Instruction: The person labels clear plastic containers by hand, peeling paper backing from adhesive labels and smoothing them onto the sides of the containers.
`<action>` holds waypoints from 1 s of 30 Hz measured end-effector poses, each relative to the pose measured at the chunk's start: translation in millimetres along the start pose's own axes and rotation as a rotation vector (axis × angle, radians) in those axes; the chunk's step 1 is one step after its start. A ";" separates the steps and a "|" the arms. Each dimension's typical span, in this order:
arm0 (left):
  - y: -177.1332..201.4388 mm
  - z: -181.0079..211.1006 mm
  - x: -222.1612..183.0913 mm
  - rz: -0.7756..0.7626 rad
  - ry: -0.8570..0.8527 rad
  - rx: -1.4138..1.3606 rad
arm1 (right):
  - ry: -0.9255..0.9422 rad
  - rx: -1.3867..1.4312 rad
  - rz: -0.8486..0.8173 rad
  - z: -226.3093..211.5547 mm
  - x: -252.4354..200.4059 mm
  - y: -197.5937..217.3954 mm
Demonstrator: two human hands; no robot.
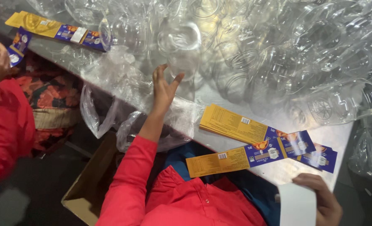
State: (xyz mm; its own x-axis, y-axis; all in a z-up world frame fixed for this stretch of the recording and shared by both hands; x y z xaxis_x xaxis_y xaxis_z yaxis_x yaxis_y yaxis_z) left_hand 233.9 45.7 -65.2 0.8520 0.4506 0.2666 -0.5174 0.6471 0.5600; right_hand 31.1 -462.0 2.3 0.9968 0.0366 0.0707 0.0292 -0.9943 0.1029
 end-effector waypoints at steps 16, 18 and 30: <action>12.0 138.6 -159.7 -1.376 -0.231 -0.556 | 0.000 0.263 -0.175 -2.0 -20.1 -101.2; -1.2 130.8 -175.2 -1.510 -0.083 -0.611 | 0.087 0.062 -0.352 -21.0 -18.7 -112.0; -2.1 121.1 -179.7 -1.635 -0.520 -0.589 | -0.035 0.044 -0.359 -14.1 -2.5 -97.2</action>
State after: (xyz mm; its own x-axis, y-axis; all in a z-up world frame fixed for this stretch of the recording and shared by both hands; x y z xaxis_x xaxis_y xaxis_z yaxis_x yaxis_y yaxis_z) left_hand 91.5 -111.1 -19.3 0.3503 -0.9354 0.0484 0.9160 0.3529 0.1909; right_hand 24.7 -364.0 6.0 0.9245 0.3813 0.0040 0.3800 -0.9222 0.0723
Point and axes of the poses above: each hand's wrist, its own x-axis towards the middle knuckle, its own y-axis out of the back of the hand, z = x × y, the point moved 4 cm from there along x, towards the middle knuckle, and after that the axes turned 3 degrees about x, right-handed, at the moved point
